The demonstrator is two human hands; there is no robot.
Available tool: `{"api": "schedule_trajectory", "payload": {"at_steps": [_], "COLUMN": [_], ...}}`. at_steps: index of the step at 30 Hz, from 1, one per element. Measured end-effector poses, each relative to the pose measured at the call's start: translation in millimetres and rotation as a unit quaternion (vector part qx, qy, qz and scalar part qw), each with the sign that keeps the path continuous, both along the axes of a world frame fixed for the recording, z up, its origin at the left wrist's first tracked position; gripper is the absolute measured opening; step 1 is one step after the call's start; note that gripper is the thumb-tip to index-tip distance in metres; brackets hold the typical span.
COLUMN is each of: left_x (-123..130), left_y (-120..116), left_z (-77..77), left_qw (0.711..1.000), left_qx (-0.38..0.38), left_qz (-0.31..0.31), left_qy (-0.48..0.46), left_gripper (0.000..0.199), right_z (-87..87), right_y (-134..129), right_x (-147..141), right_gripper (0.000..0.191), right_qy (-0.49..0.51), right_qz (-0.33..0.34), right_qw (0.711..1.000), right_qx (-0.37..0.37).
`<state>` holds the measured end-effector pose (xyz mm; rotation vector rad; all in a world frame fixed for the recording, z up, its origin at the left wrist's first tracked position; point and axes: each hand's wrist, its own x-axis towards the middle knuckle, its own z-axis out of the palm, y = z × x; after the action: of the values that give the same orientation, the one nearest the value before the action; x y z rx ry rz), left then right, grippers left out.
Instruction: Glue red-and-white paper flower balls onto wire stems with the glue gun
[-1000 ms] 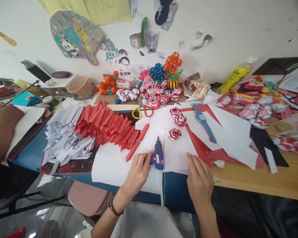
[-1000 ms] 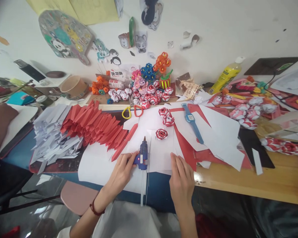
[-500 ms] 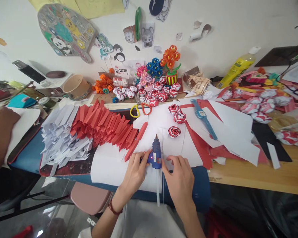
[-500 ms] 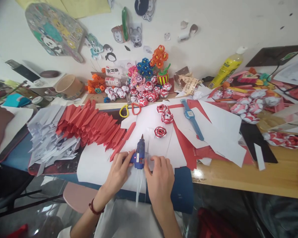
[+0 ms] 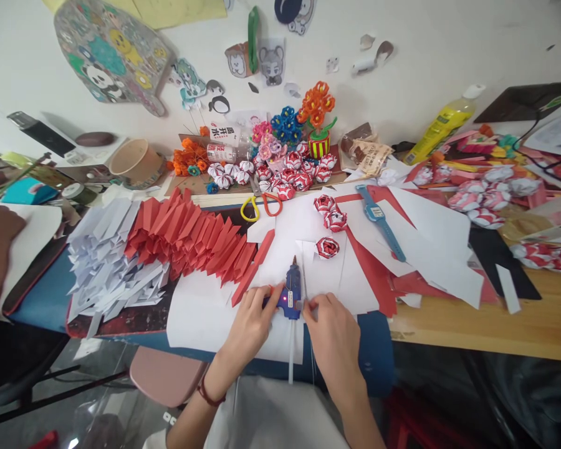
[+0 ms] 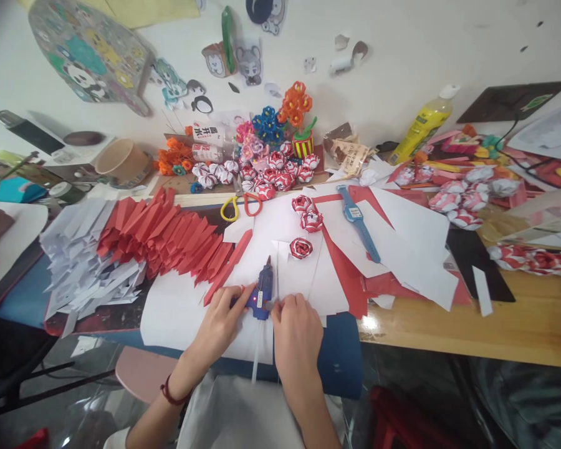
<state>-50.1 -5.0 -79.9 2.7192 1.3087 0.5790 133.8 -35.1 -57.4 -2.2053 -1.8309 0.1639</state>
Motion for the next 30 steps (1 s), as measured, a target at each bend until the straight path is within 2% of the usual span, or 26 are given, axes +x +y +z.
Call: {"api": "schedule_trajectory", "payload": {"at_steps": [5,8,11,15,18,21,25,28,30], "left_x": [0.0,0.4,0.5,0.8,1.5,2.5,3.4,3.5,3.3], "left_y": [-0.5,-0.7,-0.9,-1.0,-1.1,-1.4,-1.9,-2.1,-1.9], "left_z": [-1.2,-2.2,-2.5,-1.6,-0.5,0.7,1.1,-0.3,-1.7], "left_qw": [1.0,1.0,1.0,1.0,1.0,1.0,1.0,0.999,0.999], "left_qx": [0.004,0.005,0.009,0.013,0.016,0.022,0.028,0.03,0.03], "left_qz": [0.001,0.0,0.002,0.005,0.008,0.008,0.01,0.013,0.014], "left_qy": [0.005,0.0,-0.001,0.001,0.005,0.007,0.008,-0.003,-0.015], "left_gripper": [0.065,0.061,0.057,0.052,0.051,0.05,0.051,0.052,0.054], "right_z": [6.9,12.5,16.9,18.9,20.9,27.5,37.2,36.3,31.6], "right_y": [-0.1,0.3,-2.0,-10.5,-19.0,-27.8,-39.1,-43.4,-41.4], "right_x": [-0.5,1.2,5.7,14.8,21.6,30.8,52.7,70.3,77.1], "right_gripper": [0.015,0.016,0.016,0.013,0.01,0.015,0.021,0.025,0.027], "right_qy": [-0.054,-0.06,-0.052,0.024,0.125,0.226,0.325,0.407,0.44], "right_qz": [0.003,0.019,-0.001,-0.025,-0.025,-0.057,-0.121,-0.16,-0.172], "right_qw": [0.998,0.997,0.996,0.996,0.991,0.972,0.935,0.893,0.875], "right_qx": [-0.019,-0.042,-0.068,-0.083,-0.036,0.034,0.076,0.107,0.106]}}
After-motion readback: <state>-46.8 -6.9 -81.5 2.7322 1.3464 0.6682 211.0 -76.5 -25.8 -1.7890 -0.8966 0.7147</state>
